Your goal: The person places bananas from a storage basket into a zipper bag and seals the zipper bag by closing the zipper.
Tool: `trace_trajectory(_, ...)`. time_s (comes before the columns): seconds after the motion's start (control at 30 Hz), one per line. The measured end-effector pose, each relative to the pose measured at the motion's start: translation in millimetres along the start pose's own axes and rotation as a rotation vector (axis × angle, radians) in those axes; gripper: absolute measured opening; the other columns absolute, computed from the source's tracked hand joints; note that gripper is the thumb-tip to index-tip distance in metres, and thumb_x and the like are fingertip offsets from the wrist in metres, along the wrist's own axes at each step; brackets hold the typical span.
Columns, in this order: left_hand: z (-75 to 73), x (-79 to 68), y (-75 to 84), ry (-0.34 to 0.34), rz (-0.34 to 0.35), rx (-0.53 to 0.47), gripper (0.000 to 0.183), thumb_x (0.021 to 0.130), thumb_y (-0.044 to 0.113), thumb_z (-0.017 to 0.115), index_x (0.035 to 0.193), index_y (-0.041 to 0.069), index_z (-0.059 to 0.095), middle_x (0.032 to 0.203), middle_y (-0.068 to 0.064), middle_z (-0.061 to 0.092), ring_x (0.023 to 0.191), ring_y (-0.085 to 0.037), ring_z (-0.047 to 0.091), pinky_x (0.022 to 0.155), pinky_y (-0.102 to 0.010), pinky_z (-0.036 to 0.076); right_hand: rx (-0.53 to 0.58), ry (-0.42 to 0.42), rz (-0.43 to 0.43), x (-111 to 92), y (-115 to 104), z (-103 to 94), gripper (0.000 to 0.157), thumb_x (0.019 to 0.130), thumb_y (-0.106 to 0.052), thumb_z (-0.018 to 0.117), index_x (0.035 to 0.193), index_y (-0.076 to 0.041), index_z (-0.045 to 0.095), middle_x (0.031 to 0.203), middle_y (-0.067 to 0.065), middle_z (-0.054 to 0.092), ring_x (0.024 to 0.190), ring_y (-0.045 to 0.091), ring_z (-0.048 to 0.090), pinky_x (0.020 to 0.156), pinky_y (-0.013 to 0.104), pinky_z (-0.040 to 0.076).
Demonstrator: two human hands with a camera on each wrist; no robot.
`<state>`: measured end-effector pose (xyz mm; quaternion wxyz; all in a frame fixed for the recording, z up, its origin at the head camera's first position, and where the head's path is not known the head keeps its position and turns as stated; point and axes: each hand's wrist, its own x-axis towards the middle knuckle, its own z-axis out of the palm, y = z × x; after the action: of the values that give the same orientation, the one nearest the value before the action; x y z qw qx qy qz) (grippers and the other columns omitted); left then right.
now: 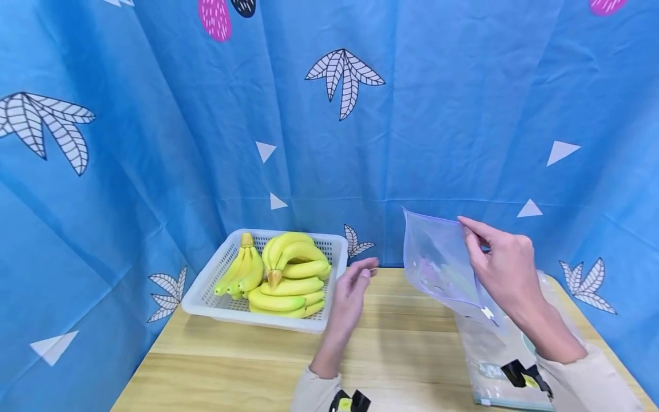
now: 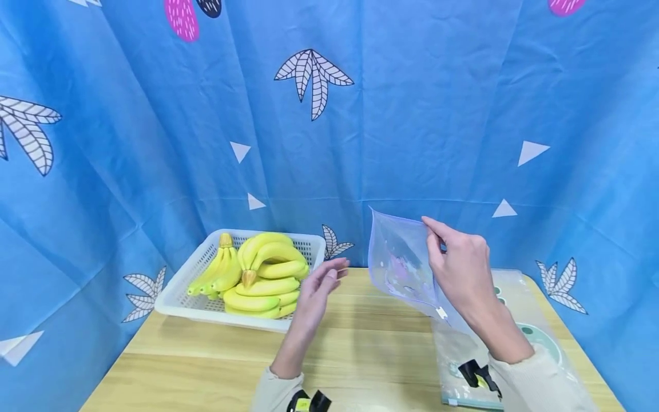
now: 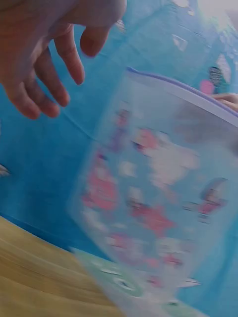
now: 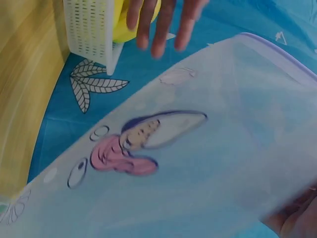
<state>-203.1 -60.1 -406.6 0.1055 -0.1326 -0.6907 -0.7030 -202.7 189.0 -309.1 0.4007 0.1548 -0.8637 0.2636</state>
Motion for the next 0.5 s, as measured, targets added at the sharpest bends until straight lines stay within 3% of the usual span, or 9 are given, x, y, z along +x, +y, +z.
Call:
trace_trajectory(0.1, -26.7, 2.3, -2.6, 0.106, 0.040, 0.129, 0.028, 0.104, 0.005, 0.054, 0.129, 0.003, 0.066, 0.128, -0.011, 0.068, 0.119, -0.031, 0.062, 0.106, -0.043, 0.049, -0.006, 0.003, -0.015, 2, -2, 0.3, 0.025, 0.098, -0.003, 0.063, 0.119, -0.003, 0.076, 0.049, -0.008, 0.038, 0.038, 0.006, 0.027, 0.038, 0.024, 0.020)
trace_trajectory(0.2, -53.8, 4.7, -5.6, 0.218, 0.091, 0.255, 0.029, 0.100, -0.001, 0.058, 0.127, 0.003, 0.067, 0.125, -0.013, 0.068, 0.117, -0.034, 0.063, 0.103, -0.048, 0.051, -0.008, 0.012, -0.024, 2, -3, -0.4, 0.025, 0.098, -0.003, 0.063, 0.119, -0.003, 0.077, 0.050, -0.006, 0.042, 0.038, 0.006, 0.027, 0.038, 0.024, 0.020)
trace_trajectory(0.37, -91.9, 6.3, -11.0, 0.374, 0.149, 0.460, 0.031, 0.095, -0.005, 0.063, 0.126, 0.000, 0.067, 0.123, -0.017, 0.068, 0.116, -0.040, 0.062, 0.099, -0.056, 0.050, -0.014, 0.039, -0.039, 1, -3, -1.6, 0.026, 0.096, -0.003, 0.065, 0.118, -0.004, 0.077, 0.062, 0.006, 0.066, 0.039, 0.003, 0.031, 0.038, 0.023, 0.021)
trace_trajectory(0.5, -111.1, 6.0, -12.9, 0.449, 0.130, 0.559, 0.034, 0.094, -0.002, 0.067, 0.128, 0.001, 0.066, 0.132, -0.019, 0.061, 0.123, -0.040, 0.057, 0.103, -0.055, 0.047, -0.006, 0.035, -0.044, 0, -2, 0.0, 0.026, 0.095, -0.002, 0.065, 0.118, -0.003, 0.077, 0.075, 0.014, 0.074, 0.038, 0.001, 0.031, 0.038, 0.023, 0.021)
